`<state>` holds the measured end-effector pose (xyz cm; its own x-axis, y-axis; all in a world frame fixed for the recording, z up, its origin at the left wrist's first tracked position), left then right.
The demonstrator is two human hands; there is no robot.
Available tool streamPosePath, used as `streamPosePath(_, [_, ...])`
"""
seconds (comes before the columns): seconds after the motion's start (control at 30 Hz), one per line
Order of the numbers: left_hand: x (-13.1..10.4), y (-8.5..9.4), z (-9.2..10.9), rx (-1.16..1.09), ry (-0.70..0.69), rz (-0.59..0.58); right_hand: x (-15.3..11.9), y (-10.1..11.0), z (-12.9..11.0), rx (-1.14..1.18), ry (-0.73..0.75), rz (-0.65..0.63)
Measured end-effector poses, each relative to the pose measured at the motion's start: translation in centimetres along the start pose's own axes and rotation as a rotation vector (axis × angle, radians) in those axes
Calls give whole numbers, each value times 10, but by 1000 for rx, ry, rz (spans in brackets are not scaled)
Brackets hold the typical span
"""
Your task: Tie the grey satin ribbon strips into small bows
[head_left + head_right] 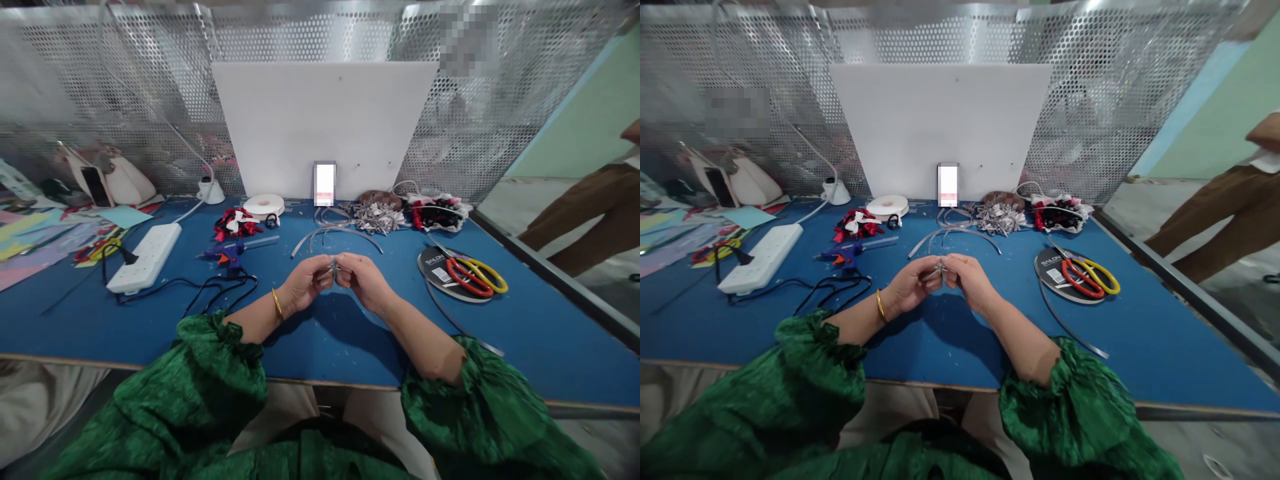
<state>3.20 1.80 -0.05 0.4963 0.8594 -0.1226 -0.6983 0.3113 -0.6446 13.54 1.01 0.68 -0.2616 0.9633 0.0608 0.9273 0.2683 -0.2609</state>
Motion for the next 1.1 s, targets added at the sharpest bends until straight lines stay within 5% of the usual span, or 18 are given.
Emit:
streamPosePath(0.23, [2, -2, -5, -183, 35, -12, 2, -2, 5, 136, -28, 94])
streamPosePath(0.5, [2, -1, -4, -95, -3, -6, 2, -2, 5, 183, -7, 109])
streamPosePath(0.77, [0, 1, 16, 229, -144, 6, -2, 5, -14, -211, 66, 68])
streamPosePath(1.1, [4, 7, 17, 281, -177, 8, 3, 12, -11, -195, 42, 100])
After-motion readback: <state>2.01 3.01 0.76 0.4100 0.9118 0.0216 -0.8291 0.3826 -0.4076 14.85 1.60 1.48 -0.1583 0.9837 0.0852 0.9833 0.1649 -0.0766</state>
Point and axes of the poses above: each hand's wrist, its own x-axis towards the middle knuckle, its own y-axis out of the back of the hand, z = x × y, the point moved 5 cm from there along x, towards the middle knuckle, and after that the axes turned 5 degrees about -x, right-handed, at the moved point
